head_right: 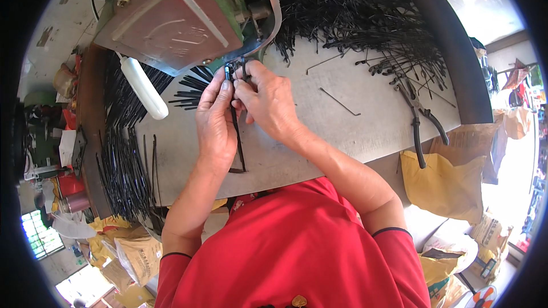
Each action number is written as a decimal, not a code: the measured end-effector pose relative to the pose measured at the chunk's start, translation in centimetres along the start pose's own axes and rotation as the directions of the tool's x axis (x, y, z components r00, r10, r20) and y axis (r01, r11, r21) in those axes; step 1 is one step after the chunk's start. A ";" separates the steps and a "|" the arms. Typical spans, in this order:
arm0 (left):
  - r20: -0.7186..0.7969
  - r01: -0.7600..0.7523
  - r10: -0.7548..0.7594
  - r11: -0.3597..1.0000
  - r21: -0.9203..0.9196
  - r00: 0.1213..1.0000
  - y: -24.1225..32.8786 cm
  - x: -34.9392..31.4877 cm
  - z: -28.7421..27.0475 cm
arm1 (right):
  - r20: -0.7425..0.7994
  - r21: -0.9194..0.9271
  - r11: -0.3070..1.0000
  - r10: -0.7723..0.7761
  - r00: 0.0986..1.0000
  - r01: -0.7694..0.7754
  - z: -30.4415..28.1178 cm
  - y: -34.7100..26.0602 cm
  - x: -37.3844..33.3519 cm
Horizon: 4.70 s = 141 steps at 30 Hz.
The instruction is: The person repeatedly feeds thin black metal rods into a manual bending machine. They use both hands to position the rods and operate the machine's lever to bend them into a hook shape. The finished bent rods are dropped onto a pile on the workbench.
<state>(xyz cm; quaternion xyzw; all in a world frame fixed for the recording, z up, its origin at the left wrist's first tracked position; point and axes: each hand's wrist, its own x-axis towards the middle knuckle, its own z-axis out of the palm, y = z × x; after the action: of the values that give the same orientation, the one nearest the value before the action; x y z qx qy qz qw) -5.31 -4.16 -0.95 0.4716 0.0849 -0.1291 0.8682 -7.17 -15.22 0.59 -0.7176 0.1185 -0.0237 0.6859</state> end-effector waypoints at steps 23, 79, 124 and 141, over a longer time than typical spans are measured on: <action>0.116 0.100 -0.153 0.922 0.373 0.981 3.8 1.2 -0.9 | 0.063 -0.124 0.992 -0.024 0.998 0.032 -0.8 -0.6 1.5; 0.041 -0.279 0.279 0.921 0.271 0.959 3.8 1.6 -3.9 | 0.069 0.647 0.743 0.167 0.984 -0.172 -2.5 1.2 2.0; -0.014 -0.118 0.118 0.993 -0.002 0.993 1.3 2.7 -3.4 | -0.136 0.750 0.646 -0.058 0.989 0.141 -0.4 3.0 0.4; -0.041 -0.171 0.175 0.982 0.076 0.984 2.1 2.5 -2.3 | -0.102 0.767 0.633 -0.041 0.994 0.105 -1.2 2.1 0.8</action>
<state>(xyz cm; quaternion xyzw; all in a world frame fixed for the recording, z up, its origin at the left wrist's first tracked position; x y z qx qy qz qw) -2.38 -1.44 -1.17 0.5112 0.0595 -0.0448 0.8562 -6.96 -16.65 -1.48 -0.3593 0.0935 -0.1264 0.9199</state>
